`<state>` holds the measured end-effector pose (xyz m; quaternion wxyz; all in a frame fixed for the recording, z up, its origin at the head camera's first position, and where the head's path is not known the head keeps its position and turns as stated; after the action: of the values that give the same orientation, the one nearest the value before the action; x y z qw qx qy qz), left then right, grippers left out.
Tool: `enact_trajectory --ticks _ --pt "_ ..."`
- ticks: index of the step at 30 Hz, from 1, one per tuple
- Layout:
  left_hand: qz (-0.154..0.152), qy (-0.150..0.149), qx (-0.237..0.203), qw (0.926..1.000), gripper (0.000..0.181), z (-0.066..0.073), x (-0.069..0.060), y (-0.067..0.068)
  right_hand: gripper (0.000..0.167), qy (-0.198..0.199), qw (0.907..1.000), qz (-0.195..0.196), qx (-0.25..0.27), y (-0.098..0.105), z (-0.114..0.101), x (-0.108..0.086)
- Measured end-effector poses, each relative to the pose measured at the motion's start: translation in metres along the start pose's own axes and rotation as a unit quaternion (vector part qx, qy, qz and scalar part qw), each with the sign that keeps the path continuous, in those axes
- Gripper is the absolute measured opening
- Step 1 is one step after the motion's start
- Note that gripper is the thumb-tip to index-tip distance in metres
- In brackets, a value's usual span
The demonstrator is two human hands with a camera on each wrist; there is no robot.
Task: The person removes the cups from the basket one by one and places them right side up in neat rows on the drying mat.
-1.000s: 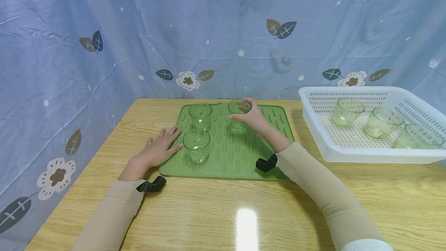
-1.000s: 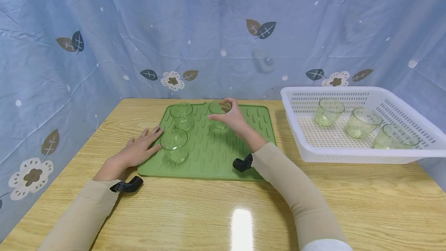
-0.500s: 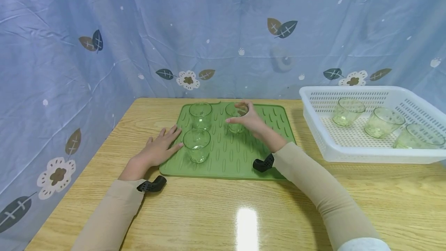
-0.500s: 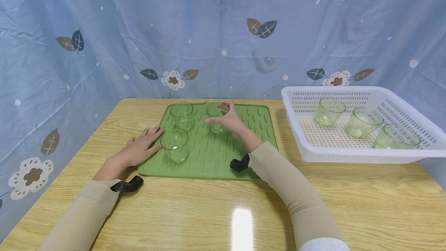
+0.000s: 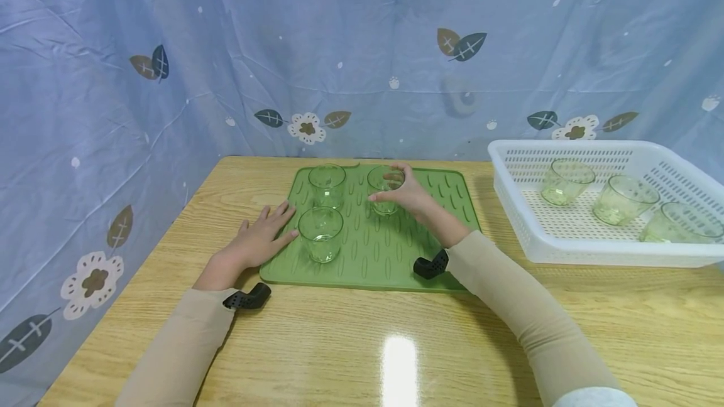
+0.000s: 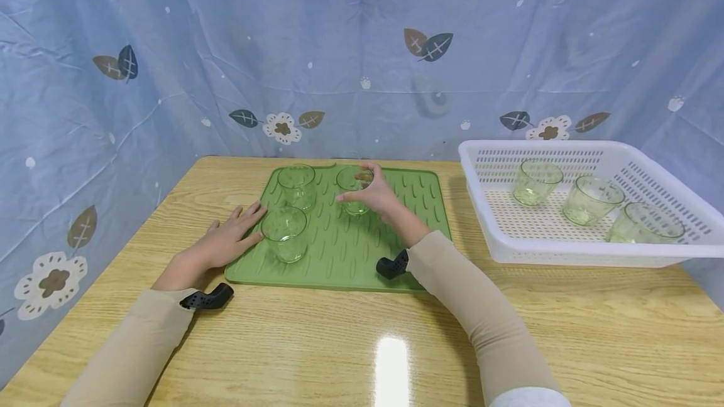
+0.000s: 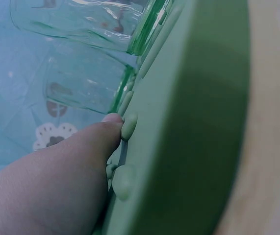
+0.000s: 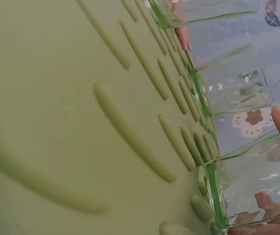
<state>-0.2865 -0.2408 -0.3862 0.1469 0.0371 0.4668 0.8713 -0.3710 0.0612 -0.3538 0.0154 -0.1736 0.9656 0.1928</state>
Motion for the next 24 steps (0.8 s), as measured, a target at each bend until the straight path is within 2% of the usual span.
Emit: enact_trajectory --ticks 24 --pt "0.0 -0.001 0.002 1.0 0.074 0.0002 -0.0002 0.0001 0.098 0.003 0.9995 -0.01 -0.029 0.0026 -0.0002 -0.0038"
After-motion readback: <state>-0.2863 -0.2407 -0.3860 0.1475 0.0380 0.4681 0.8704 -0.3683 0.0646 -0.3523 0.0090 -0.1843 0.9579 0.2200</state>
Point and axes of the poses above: each hand's wrist, its own x-axis towards the middle knuckle, its own y-axis out of the back of the hand, z = x × y, the point moved 5 cm from there along x, towards the middle knuckle, and after that the axes turned 14 degrees about -x, right-handed, at the moved point
